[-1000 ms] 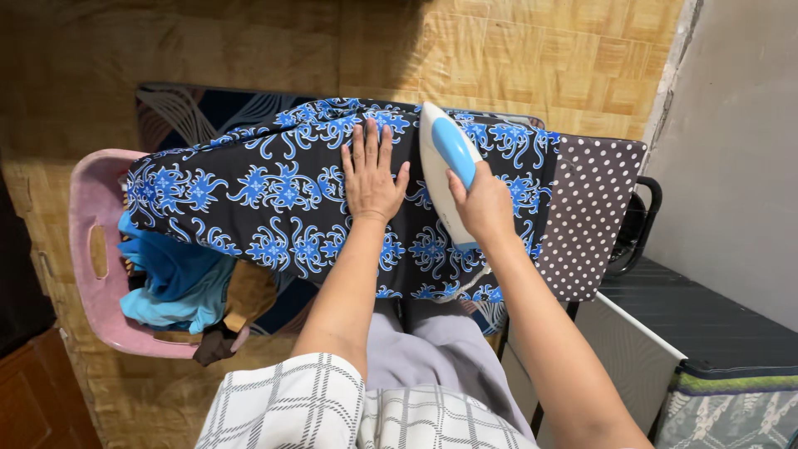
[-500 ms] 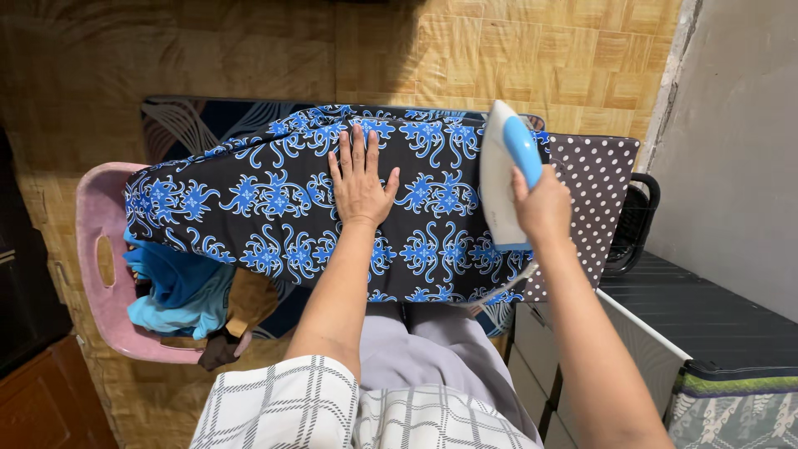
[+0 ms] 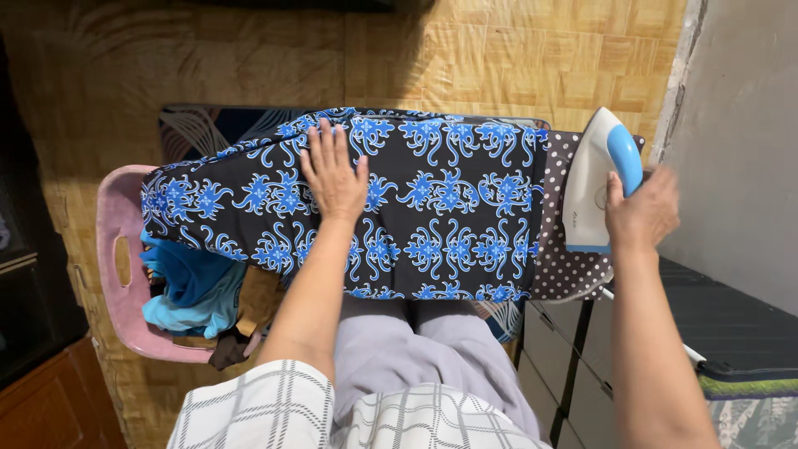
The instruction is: The person irons a black and blue patterned garment on an ironing board, repeatedly smoothing and repositioning the fabric while using a handheld iron. The garment is handled one at a time, with frequent adjustments to align and flatten sections before ironing.
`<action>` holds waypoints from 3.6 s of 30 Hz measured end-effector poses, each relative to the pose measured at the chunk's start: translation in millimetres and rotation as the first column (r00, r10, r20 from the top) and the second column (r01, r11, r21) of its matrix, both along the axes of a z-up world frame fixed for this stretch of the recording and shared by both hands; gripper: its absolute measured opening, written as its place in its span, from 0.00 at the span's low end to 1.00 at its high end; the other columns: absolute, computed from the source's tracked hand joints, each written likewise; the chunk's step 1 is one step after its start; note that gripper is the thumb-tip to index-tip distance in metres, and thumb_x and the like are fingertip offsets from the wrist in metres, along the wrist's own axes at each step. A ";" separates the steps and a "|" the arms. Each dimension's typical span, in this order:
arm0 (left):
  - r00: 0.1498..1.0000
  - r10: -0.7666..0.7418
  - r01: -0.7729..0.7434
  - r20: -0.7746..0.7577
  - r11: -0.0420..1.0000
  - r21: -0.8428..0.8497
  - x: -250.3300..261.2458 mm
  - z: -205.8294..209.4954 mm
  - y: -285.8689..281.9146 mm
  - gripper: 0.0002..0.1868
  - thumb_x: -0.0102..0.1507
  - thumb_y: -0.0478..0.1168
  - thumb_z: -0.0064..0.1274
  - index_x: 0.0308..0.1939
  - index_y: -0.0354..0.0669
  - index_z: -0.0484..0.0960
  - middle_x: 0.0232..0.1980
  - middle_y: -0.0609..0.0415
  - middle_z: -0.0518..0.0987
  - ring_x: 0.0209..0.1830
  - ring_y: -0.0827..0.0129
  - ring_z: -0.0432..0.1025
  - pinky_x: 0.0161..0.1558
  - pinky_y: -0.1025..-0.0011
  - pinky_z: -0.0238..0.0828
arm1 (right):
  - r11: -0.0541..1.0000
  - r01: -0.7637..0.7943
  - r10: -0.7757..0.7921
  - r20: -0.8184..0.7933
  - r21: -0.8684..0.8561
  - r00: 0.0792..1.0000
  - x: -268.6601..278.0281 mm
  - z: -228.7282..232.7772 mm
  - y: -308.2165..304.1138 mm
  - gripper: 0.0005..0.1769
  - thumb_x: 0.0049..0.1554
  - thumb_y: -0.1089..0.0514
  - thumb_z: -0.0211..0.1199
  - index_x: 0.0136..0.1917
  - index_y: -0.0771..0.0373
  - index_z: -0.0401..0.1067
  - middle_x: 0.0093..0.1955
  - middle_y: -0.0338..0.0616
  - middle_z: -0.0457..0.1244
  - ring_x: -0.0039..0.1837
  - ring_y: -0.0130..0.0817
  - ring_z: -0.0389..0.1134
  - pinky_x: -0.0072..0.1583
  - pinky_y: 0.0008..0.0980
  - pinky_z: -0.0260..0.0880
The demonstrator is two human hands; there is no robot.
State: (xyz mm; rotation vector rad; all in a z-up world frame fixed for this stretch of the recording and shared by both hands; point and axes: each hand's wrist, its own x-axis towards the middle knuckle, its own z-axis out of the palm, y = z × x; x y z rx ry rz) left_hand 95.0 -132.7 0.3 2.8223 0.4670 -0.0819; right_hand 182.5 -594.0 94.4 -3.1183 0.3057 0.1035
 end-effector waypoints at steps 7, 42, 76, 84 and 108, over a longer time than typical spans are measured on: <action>0.999 0.035 -0.034 -0.041 0.999 0.022 -25.1 2.8 37.4 0.37 0.73 0.56 0.42 0.83 0.48 0.54 0.86 0.50 0.44 0.86 0.54 0.37 0.78 0.38 0.24 | 0.910 -0.138 0.129 0.048 0.392 0.990 -33.1 -61.4 73.2 0.36 0.56 0.55 0.74 0.72 0.67 0.62 0.64 0.59 0.60 0.66 0.58 0.62 0.66 0.49 0.62; 0.977 -0.090 0.090 -0.195 0.996 -0.006 -213.2 17.6 27.3 0.46 0.66 0.62 0.45 0.81 0.49 0.47 0.85 0.50 0.38 0.85 0.54 0.30 0.74 0.32 0.25 | 0.969 0.076 -0.003 -0.294 0.237 0.956 -256.7 -144.5 -13.3 0.14 0.56 0.51 0.67 0.44 0.65 0.75 0.48 0.61 0.69 0.54 0.60 0.70 0.57 0.53 0.70; 0.974 -0.193 0.196 -0.120 0.981 0.008 -81.1 50.0 3.3 0.48 0.59 0.59 0.63 0.79 0.55 0.57 0.84 0.48 0.42 0.83 0.48 0.38 0.71 0.23 0.37 | 0.907 -0.269 0.154 0.340 0.324 0.928 -57.8 -15.2 40.2 0.19 0.59 0.62 0.67 0.64 0.64 0.73 0.61 0.53 0.69 0.65 0.55 0.67 0.67 0.51 0.65; 0.898 -0.231 0.182 -0.373 0.970 -0.164 -68.5 63.1 -67.3 0.51 0.55 0.56 0.65 0.78 0.57 0.55 0.84 0.49 0.43 0.83 0.48 0.37 0.70 0.31 0.44 | 0.893 0.046 -0.071 0.040 0.448 0.997 -21.4 -21.9 -29.5 0.23 0.64 0.52 0.69 0.64 0.69 0.68 0.51 0.59 0.66 0.55 0.57 0.68 0.56 0.52 0.66; 0.986 0.034 0.015 0.163 0.958 -0.287 -70.6 8.3 -4.9 0.25 0.75 0.47 0.34 0.74 0.46 0.69 0.79 0.53 0.64 0.84 0.53 0.50 0.81 0.46 0.35 | 0.617 -0.686 0.776 -0.153 0.386 0.612 -44.5 6.5 241.7 0.14 0.49 0.50 0.70 0.42 0.58 0.72 0.34 0.51 0.69 0.37 0.52 0.72 0.41 0.50 0.72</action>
